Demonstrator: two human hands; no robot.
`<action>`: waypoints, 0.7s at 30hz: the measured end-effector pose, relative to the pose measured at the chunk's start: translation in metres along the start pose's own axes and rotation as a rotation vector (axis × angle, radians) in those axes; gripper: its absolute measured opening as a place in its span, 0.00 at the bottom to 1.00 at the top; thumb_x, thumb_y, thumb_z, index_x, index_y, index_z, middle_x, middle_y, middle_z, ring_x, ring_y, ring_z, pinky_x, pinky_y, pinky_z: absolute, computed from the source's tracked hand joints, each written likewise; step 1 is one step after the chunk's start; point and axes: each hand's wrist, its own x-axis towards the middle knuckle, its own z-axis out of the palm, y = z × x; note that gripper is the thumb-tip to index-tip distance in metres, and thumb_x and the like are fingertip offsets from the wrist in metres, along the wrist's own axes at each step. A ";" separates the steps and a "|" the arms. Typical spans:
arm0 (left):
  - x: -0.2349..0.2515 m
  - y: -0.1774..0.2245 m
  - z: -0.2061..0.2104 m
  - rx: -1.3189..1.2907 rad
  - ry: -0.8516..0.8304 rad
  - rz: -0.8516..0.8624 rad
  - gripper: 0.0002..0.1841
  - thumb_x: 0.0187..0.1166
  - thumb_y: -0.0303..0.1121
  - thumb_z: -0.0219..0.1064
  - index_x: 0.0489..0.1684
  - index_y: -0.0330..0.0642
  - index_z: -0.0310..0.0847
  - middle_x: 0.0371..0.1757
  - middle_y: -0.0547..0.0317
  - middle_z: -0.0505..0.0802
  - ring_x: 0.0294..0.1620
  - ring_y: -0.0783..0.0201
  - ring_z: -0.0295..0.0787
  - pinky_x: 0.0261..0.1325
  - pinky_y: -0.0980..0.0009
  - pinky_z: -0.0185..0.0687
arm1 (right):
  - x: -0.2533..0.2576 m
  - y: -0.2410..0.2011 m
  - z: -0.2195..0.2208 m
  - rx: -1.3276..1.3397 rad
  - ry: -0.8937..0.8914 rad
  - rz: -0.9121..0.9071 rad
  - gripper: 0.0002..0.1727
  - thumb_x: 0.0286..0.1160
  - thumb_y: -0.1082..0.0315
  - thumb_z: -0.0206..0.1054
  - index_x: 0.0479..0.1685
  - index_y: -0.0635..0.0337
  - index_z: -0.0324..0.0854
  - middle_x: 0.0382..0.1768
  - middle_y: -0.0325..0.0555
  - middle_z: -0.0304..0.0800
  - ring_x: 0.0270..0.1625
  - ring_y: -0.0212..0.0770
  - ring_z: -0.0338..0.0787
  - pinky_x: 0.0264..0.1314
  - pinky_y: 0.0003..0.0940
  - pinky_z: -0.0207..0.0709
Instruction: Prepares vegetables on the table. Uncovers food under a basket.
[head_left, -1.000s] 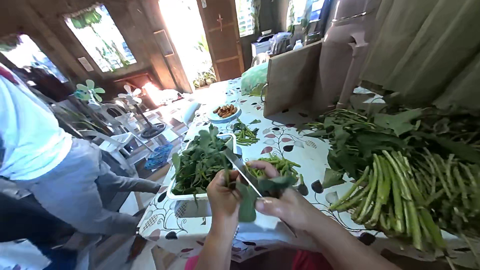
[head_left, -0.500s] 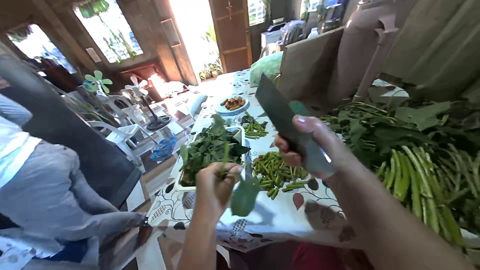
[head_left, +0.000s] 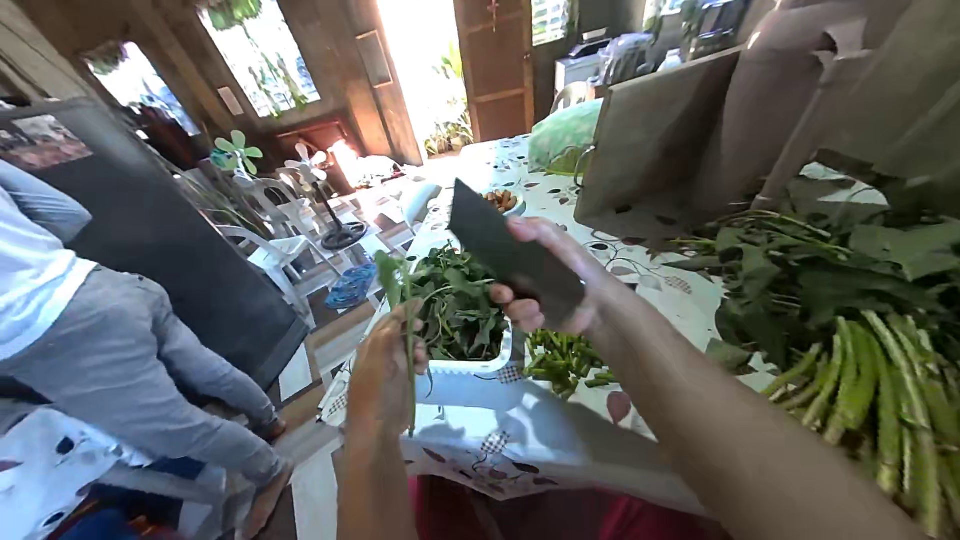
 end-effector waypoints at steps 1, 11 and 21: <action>-0.001 0.001 -0.008 0.023 0.024 0.063 0.20 0.91 0.28 0.38 0.62 0.35 0.78 0.37 0.64 0.86 0.25 0.76 0.80 0.31 0.83 0.79 | 0.014 -0.002 0.003 -0.003 -0.059 0.056 0.29 0.81 0.32 0.48 0.41 0.49 0.74 0.22 0.37 0.81 0.12 0.28 0.76 0.11 0.21 0.72; 0.005 -0.016 -0.016 0.207 0.073 0.120 0.10 0.84 0.21 0.60 0.54 0.26 0.85 0.27 0.60 0.88 0.21 0.73 0.83 0.28 0.78 0.83 | -0.020 -0.012 0.001 -0.350 -0.106 -0.242 0.28 0.70 0.31 0.62 0.43 0.47 0.77 0.22 0.34 0.81 0.15 0.24 0.76 0.17 0.16 0.74; 0.000 -0.025 0.015 0.387 -0.120 0.304 0.06 0.77 0.24 0.67 0.43 0.32 0.90 0.38 0.59 0.91 0.27 0.81 0.83 0.31 0.85 0.80 | -0.024 0.019 0.016 -0.550 -0.116 -0.109 0.48 0.62 0.44 0.69 0.84 0.51 0.53 0.24 0.27 0.72 0.15 0.19 0.65 0.16 0.13 0.62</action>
